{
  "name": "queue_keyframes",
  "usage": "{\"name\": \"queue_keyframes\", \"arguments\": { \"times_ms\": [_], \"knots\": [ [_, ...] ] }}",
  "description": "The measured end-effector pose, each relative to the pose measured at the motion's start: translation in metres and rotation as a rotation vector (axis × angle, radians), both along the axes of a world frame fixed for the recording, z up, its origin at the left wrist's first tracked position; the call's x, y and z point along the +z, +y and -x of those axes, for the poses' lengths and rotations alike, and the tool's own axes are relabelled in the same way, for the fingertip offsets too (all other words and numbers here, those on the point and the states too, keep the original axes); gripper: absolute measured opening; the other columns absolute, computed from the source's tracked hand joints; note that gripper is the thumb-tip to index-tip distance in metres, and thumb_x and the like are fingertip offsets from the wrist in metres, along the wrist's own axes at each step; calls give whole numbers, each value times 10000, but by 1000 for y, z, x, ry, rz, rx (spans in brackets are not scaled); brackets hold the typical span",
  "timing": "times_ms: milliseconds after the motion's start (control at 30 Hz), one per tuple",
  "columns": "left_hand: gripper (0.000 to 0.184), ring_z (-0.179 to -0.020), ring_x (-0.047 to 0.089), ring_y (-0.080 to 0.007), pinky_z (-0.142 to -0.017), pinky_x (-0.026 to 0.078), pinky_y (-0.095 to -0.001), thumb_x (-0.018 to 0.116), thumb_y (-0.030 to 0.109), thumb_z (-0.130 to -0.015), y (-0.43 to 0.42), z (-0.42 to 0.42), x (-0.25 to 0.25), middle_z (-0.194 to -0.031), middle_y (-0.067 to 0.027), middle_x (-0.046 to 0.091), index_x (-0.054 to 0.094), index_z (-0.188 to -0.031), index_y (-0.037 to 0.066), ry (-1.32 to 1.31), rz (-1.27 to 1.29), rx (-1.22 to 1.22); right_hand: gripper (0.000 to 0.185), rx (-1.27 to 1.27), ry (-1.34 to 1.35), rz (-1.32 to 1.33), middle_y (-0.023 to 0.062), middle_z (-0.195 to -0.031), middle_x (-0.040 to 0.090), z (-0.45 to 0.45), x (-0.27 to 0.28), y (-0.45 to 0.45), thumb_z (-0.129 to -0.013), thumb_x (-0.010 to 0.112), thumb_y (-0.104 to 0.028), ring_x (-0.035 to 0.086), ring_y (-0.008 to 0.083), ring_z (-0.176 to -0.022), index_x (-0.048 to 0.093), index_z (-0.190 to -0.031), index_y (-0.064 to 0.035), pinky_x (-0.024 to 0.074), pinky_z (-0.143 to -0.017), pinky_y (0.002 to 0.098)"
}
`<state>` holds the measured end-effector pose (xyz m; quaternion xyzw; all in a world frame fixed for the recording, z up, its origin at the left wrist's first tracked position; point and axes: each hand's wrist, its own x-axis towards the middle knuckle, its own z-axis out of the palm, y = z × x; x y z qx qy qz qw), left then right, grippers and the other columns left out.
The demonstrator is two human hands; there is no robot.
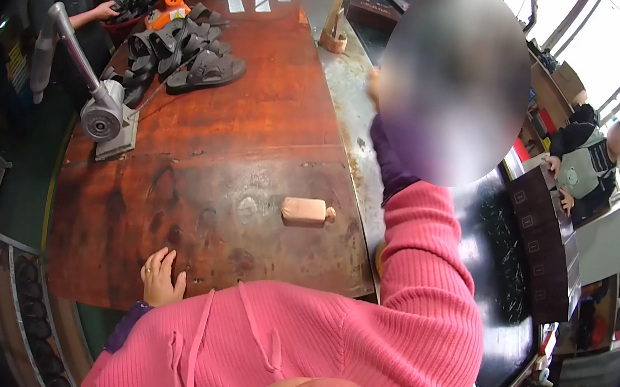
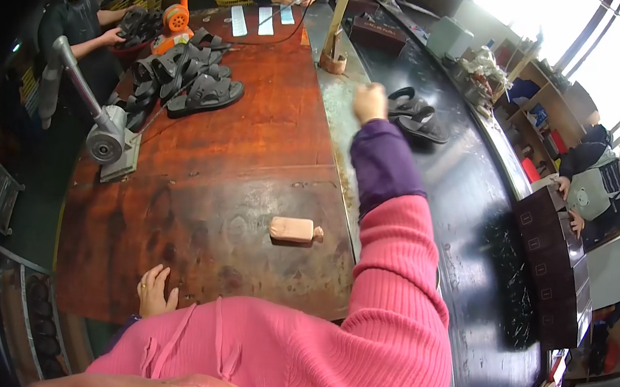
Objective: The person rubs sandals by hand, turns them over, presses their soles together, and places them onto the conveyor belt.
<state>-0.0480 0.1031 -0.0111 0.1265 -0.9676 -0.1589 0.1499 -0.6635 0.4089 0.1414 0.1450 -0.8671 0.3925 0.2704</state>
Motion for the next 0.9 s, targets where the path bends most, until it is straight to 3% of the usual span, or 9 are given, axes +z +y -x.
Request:
{"name": "queue_keyframes", "arguments": {
  "times_ms": [33,100,167,367,533,700,900],
  "knots": [
    [565,-1313,426,-353,-1086,314,-504,695,210,-827,0,2,2,-1406,-150,481,539,-1349,60,-2,6,6,399,123,-200,72,280,-1067,689,-43,-3,-29,-932,622,-304,638,413,-1098,636,-1132,41,499,-964,451],
    [549,-1311,435,-349,-1086,318,-497,696,213,-829,3,8,6,-1399,-148,493,553,-1336,58,4,-7,-9,403,271,-202,-125,260,-1146,680,-105,-25,-68,-942,607,-307,630,409,-1125,648,-1180,16,490,-988,430],
    [528,-1307,447,-344,-1087,323,-488,696,216,-831,4,15,5,-1390,-145,508,569,-1318,56,23,-32,-19,397,467,-401,93,253,-1135,686,-171,-45,-85,-944,624,-297,642,386,-1116,648,-1180,21,499,-964,409],
    [472,-1301,462,-339,-1084,335,-482,686,212,-839,6,5,8,-1381,-144,525,601,-1277,61,48,-60,1,357,802,-485,-37,229,-1115,702,-323,-80,-111,-937,638,-213,671,350,-1072,644,-1195,33,522,-925,396],
    [425,-1290,478,-340,-1079,348,-473,680,217,-842,3,-6,10,-1357,-148,547,625,-1231,56,87,-131,-37,344,802,-553,-173,224,-1171,649,-385,-100,-97,-921,645,-201,647,379,-1059,645,-1178,29,518,-920,424],
    [404,-1307,476,-347,-1074,365,-461,672,212,-854,-8,-18,16,-1367,-152,550,632,-1227,60,78,-209,-105,334,700,-181,-287,210,-1248,600,-396,-133,-84,-895,656,-176,570,396,-1158,635,-1174,5,460,-1003,435],
    [391,-1299,482,-335,-1069,361,-467,674,221,-850,-11,-28,9,-1347,-144,553,641,-1208,67,108,-164,-63,357,643,-85,-465,124,-1281,583,-416,-135,-94,-894,639,-226,515,338,-1205,608,-1209,-61,407,-1019,451]
  ]
}}
